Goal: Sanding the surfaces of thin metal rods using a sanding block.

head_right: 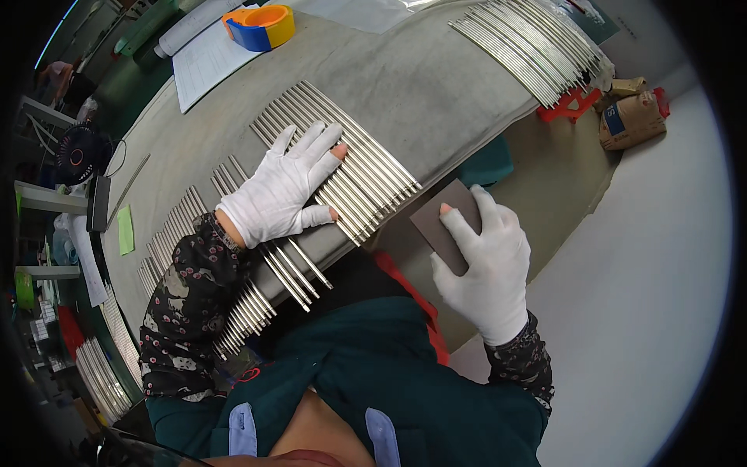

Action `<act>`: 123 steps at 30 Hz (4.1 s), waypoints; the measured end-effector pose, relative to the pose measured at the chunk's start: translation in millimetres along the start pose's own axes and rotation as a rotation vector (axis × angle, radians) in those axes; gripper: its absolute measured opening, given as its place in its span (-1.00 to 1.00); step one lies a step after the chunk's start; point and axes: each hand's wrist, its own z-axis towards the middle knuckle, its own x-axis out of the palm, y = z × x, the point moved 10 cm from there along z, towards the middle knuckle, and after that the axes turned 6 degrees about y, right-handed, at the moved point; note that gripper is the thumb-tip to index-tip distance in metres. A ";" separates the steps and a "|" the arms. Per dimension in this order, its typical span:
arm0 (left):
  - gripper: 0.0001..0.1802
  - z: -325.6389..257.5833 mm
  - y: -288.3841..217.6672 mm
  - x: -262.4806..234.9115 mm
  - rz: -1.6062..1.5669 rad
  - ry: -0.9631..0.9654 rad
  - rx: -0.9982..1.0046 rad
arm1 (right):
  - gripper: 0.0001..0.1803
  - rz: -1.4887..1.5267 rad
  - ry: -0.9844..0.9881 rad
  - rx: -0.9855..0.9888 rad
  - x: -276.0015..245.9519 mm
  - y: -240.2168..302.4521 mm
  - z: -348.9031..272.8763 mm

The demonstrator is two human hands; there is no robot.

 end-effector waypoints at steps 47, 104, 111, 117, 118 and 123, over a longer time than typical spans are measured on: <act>-0.23 39.1 15.9 -11.0 0.154 -0.150 -0.065 | -0.48 -0.066 -0.029 -0.092 32.2 -2.2 77.2; -0.03 -96.6 19.0 8.9 0.048 0.032 -0.145 | -0.31 0.182 0.025 -0.109 25.3 72.8 -21.1; -0.02 -101.1 16.1 8.8 0.046 0.040 -0.164 | -0.32 0.087 0.045 -0.150 34.3 90.0 -7.7; -0.01 -97.9 14.1 3.8 0.034 0.027 -0.170 | -0.39 -0.067 0.043 -0.191 47.3 122.3 40.7; -0.01 -98.0 15.2 2.7 0.031 0.023 -0.176 | -0.39 -0.070 0.044 -0.193 47.0 120.6 39.4; -0.01 -97.1 14.2 6.2 -0.002 -0.012 -0.173 | -0.37 -0.051 0.095 -0.219 35.8 102.6 1.8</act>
